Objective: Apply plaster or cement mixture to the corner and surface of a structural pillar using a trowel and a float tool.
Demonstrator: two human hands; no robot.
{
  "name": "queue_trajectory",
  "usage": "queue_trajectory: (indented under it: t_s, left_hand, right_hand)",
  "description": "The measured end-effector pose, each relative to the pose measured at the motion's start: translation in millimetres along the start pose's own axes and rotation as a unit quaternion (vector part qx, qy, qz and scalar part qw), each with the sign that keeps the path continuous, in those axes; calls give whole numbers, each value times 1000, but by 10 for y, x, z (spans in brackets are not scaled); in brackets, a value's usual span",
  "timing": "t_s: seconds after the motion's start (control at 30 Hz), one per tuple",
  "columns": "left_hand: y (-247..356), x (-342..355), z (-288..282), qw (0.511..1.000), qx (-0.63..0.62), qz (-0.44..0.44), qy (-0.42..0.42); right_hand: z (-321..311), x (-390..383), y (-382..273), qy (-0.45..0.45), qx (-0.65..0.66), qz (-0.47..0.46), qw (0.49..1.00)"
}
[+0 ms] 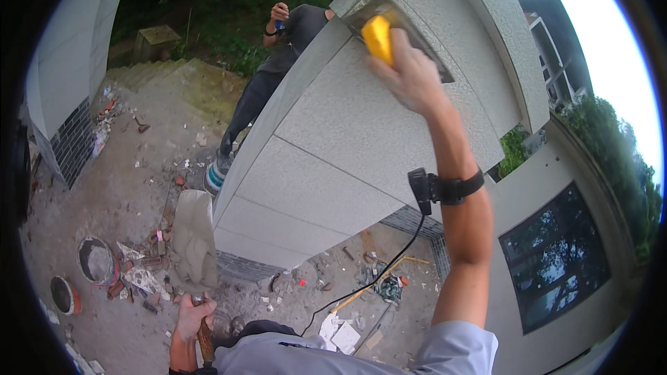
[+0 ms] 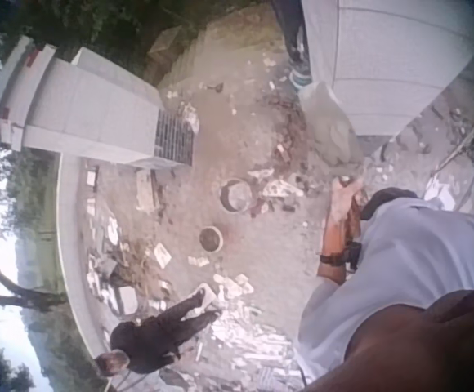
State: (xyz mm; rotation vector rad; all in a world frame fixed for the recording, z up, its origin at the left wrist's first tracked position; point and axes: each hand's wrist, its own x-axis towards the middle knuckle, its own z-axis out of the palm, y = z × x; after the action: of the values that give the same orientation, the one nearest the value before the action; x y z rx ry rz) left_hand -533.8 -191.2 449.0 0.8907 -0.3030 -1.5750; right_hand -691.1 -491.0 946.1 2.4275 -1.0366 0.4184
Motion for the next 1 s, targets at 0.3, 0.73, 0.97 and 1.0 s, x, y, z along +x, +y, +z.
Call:
queue_trajectory:
  t_s: [0.3, 0.73, 0.97, 1.0]
  left_hand:
    - [-29, -10, 6, 1000, 15, 1, 6]
    - [413, -44, 401, 987, 54, -72, -135]
    - [427, -133, 679, 985, 79, -77, -131]
    - [438, -97, 689, 983, 110, -91, -112]
  right_hand:
    - [60, 113, 25, 71, 24, 12, 997]
    - [1584, -1837, -1013, -85, 797, 149, 580]
    - [2273, -2268, -1162, -138, 864, 239, 421]
    - [2325, -2344, -1159, -153, 840, 256, 453]
